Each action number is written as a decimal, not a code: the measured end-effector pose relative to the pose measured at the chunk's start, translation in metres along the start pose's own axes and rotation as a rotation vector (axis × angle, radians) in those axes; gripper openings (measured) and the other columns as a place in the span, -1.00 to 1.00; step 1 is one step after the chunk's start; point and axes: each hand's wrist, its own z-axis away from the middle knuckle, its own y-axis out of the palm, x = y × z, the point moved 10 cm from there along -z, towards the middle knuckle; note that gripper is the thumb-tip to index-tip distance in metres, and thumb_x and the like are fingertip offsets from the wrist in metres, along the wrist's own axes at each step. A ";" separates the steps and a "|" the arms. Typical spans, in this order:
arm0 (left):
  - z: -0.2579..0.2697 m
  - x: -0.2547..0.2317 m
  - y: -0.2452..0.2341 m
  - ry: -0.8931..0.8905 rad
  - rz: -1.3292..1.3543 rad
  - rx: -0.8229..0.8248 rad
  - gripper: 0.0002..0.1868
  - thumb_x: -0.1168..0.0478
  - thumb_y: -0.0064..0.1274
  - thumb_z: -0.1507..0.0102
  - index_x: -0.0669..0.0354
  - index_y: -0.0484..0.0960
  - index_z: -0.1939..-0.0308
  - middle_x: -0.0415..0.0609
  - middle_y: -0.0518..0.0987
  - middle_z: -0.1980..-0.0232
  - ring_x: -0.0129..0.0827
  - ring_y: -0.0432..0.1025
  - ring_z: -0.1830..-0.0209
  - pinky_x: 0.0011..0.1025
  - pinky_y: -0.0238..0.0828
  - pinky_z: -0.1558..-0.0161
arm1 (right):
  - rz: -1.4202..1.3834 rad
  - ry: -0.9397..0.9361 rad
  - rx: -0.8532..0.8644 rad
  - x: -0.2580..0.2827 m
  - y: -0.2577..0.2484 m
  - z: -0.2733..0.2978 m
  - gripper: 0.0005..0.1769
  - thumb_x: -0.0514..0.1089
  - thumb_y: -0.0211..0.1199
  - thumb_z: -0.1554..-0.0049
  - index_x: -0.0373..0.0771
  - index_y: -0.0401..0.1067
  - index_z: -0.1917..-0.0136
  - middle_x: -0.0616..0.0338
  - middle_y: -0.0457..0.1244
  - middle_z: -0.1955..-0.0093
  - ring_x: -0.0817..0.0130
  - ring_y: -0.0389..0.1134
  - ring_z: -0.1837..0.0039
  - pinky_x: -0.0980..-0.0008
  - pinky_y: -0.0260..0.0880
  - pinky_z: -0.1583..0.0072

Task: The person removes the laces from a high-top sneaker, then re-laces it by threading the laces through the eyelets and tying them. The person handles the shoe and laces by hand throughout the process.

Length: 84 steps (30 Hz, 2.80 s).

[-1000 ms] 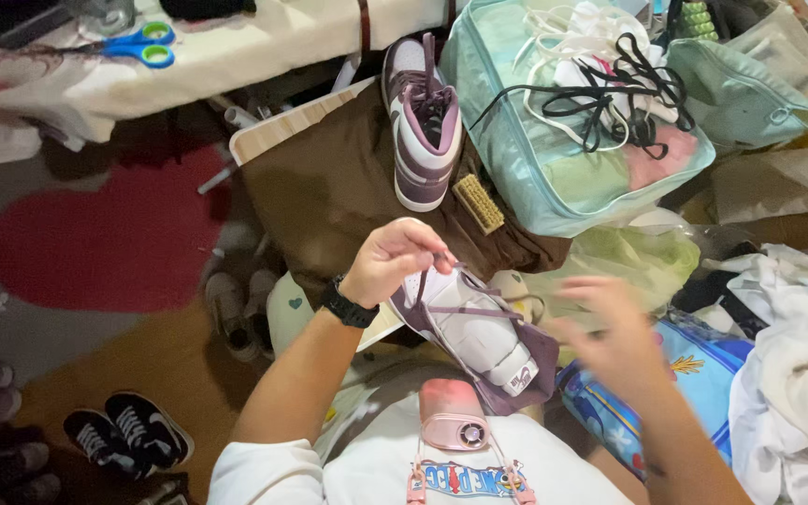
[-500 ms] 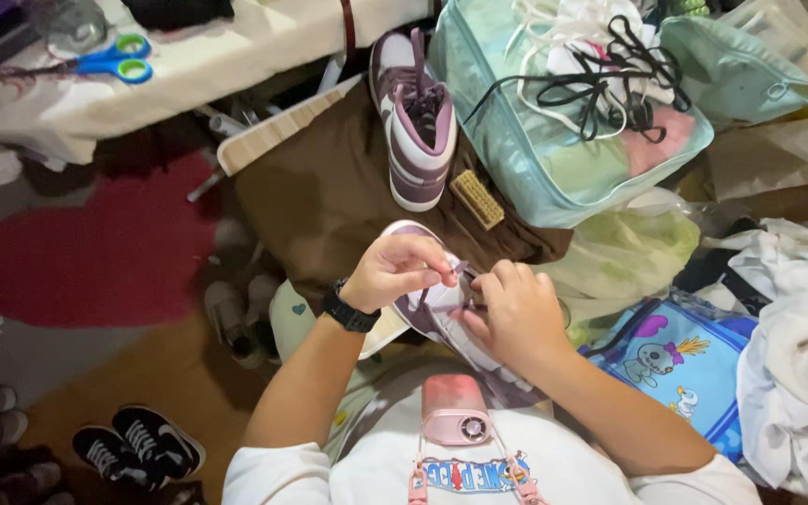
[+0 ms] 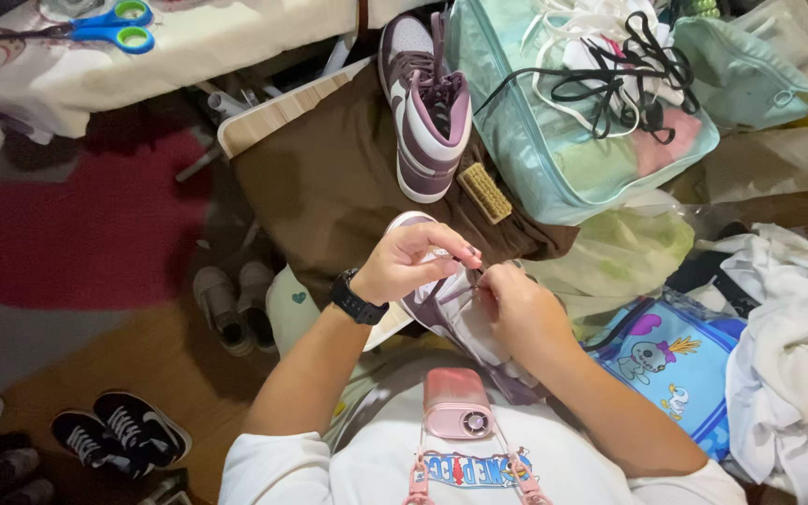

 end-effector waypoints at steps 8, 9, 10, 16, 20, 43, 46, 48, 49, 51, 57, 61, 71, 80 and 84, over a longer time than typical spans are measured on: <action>-0.001 0.001 0.000 -0.060 -0.121 -0.042 -0.81 0.49 0.05 -0.39 0.29 0.62 -0.07 0.00 0.65 -0.08 -0.34 0.55 -0.16 -0.35 0.48 -0.23 | 0.052 0.035 -0.059 0.002 -0.009 -0.003 -0.56 0.05 0.46 0.04 -0.24 0.45 0.01 -0.03 0.36 0.08 -0.07 0.41 0.10 0.06 0.40 0.10; -0.002 0.000 0.000 -0.054 -0.117 -0.041 -0.81 0.49 0.05 -0.39 0.29 0.62 -0.07 0.00 0.64 -0.08 -0.34 0.55 -0.16 -0.35 0.48 -0.23 | 0.062 0.052 -0.054 0.001 -0.009 -0.004 -0.54 0.06 0.48 0.06 -0.24 0.46 0.01 -0.03 0.37 0.09 -0.07 0.41 0.10 0.05 0.40 0.10; -0.002 0.000 0.000 -0.049 -0.114 -0.041 -0.81 0.49 0.05 -0.38 0.29 0.62 -0.06 0.00 0.64 -0.08 -0.35 0.55 -0.16 -0.35 0.48 -0.23 | 0.070 0.071 -0.036 0.000 -0.008 -0.005 -0.53 0.07 0.48 0.06 -0.24 0.46 0.01 -0.04 0.37 0.09 -0.08 0.41 0.10 0.05 0.40 0.10; -0.004 0.000 -0.004 -0.007 -0.010 -0.070 -0.83 0.48 0.05 -0.40 0.28 0.63 -0.04 0.01 0.64 -0.08 -0.34 0.55 -0.17 -0.32 0.49 -0.27 | 0.146 0.182 0.107 -0.010 -0.003 -0.008 -0.54 0.12 0.47 0.04 -0.23 0.47 0.06 -0.05 0.37 0.11 -0.08 0.42 0.08 0.05 0.41 0.07; -0.006 -0.001 -0.005 0.016 -0.038 -0.054 -0.84 0.48 0.06 -0.40 0.28 0.64 -0.03 0.04 0.66 -0.08 -0.31 0.54 -0.22 -0.30 0.46 -0.32 | 0.139 0.159 0.054 -0.006 -0.006 -0.011 -0.58 0.12 0.47 0.05 -0.21 0.49 0.10 -0.03 0.37 0.14 -0.06 0.42 0.12 0.06 0.40 0.10; -0.009 -0.002 -0.005 -0.017 -0.066 -0.049 -0.85 0.47 0.05 -0.39 0.27 0.64 -0.01 0.06 0.65 -0.09 -0.33 0.55 -0.16 -0.33 0.46 -0.26 | 0.058 -0.089 -0.133 0.009 -0.001 -0.007 -0.85 -0.02 0.40 -0.02 -0.11 0.56 0.21 0.20 0.38 0.18 0.15 0.41 0.18 0.18 0.40 0.16; -0.009 -0.005 -0.004 -0.003 -0.085 -0.044 -0.85 0.47 0.05 -0.40 0.27 0.64 -0.02 0.07 0.66 -0.09 -0.34 0.54 -0.18 -0.35 0.47 -0.26 | 0.046 -0.109 -0.128 0.009 0.000 -0.007 -0.84 -0.03 0.40 0.01 -0.13 0.55 0.24 0.20 0.38 0.21 0.14 0.42 0.15 0.14 0.40 0.15; -0.010 -0.005 -0.004 -0.014 -0.117 -0.044 -0.85 0.46 0.06 -0.39 0.27 0.64 -0.01 0.07 0.64 -0.11 -0.34 0.55 -0.16 -0.35 0.47 -0.23 | 0.042 -0.118 -0.124 0.009 0.001 -0.006 -0.82 -0.02 0.41 0.03 -0.15 0.54 0.26 0.18 0.38 0.22 0.13 0.42 0.13 0.12 0.39 0.13; -0.011 -0.004 -0.004 -0.020 -0.133 -0.045 -0.85 0.46 0.07 -0.38 0.27 0.63 -0.01 0.07 0.64 -0.12 -0.35 0.55 -0.14 -0.36 0.47 -0.22 | 0.037 -0.106 -0.107 0.008 0.003 -0.006 -0.82 -0.03 0.42 0.03 -0.16 0.55 0.25 0.16 0.38 0.24 0.12 0.41 0.15 0.12 0.38 0.14; -0.011 -0.009 -0.002 0.020 -0.264 -0.023 -0.84 0.47 0.10 -0.36 0.29 0.64 -0.01 0.07 0.65 -0.10 -0.33 0.54 -0.16 -0.35 0.49 -0.20 | 0.027 -0.082 -0.072 0.006 0.006 -0.004 -0.82 -0.05 0.44 0.05 -0.17 0.56 0.24 0.10 0.36 0.28 0.09 0.40 0.18 0.12 0.38 0.16; -0.012 0.003 -0.003 -0.062 -0.188 -0.056 -0.84 0.44 0.14 -0.34 0.26 0.61 0.00 0.00 0.55 -0.17 -0.39 0.60 -0.05 -0.40 0.57 -0.12 | -0.277 0.016 0.125 0.008 0.027 0.010 -0.85 -0.10 0.44 0.04 -0.18 0.52 0.26 0.15 0.37 0.33 0.23 0.45 0.31 0.26 0.43 0.22; -0.009 -0.001 -0.004 -0.015 -0.290 -0.045 -0.80 0.42 0.19 -0.32 0.30 0.61 -0.02 0.01 0.57 -0.11 -0.41 0.54 -0.03 -0.41 0.57 -0.06 | -0.138 -0.130 0.059 0.019 0.011 0.011 -0.86 -0.10 0.42 0.08 -0.16 0.52 0.26 0.15 0.37 0.31 0.17 0.43 0.26 0.20 0.41 0.21; 0.004 0.014 -0.013 -0.139 -0.463 -0.101 -0.76 0.34 0.26 -0.28 0.22 0.64 -0.02 -0.14 0.61 0.07 -0.54 0.51 0.09 -0.53 0.47 0.04 | 0.076 -0.040 -0.040 -0.009 -0.010 -0.009 -0.85 0.00 0.41 0.02 -0.08 0.55 0.26 0.16 0.37 0.27 0.10 0.41 0.25 0.12 0.37 0.21; 0.005 0.012 -0.022 -0.085 -0.697 -0.177 -0.74 0.33 0.23 -0.24 0.18 0.63 -0.01 -0.13 0.61 0.05 -0.49 0.48 0.13 -0.48 0.46 0.04 | 0.311 -0.179 -0.181 0.002 -0.047 -0.021 -0.82 -0.05 0.40 0.00 -0.14 0.50 0.31 0.15 0.36 0.27 0.07 0.38 0.25 0.13 0.38 0.19; 0.010 0.012 -0.023 -0.109 -0.768 -0.200 -0.75 0.33 0.24 -0.19 0.16 0.66 0.04 -0.15 0.55 0.20 -0.46 0.45 0.21 -0.48 0.42 0.13 | 0.330 -0.349 -0.318 0.009 -0.066 -0.027 -0.83 -0.11 0.35 -0.04 -0.18 0.44 0.31 0.17 0.33 0.26 0.14 0.40 0.13 0.04 0.44 -0.12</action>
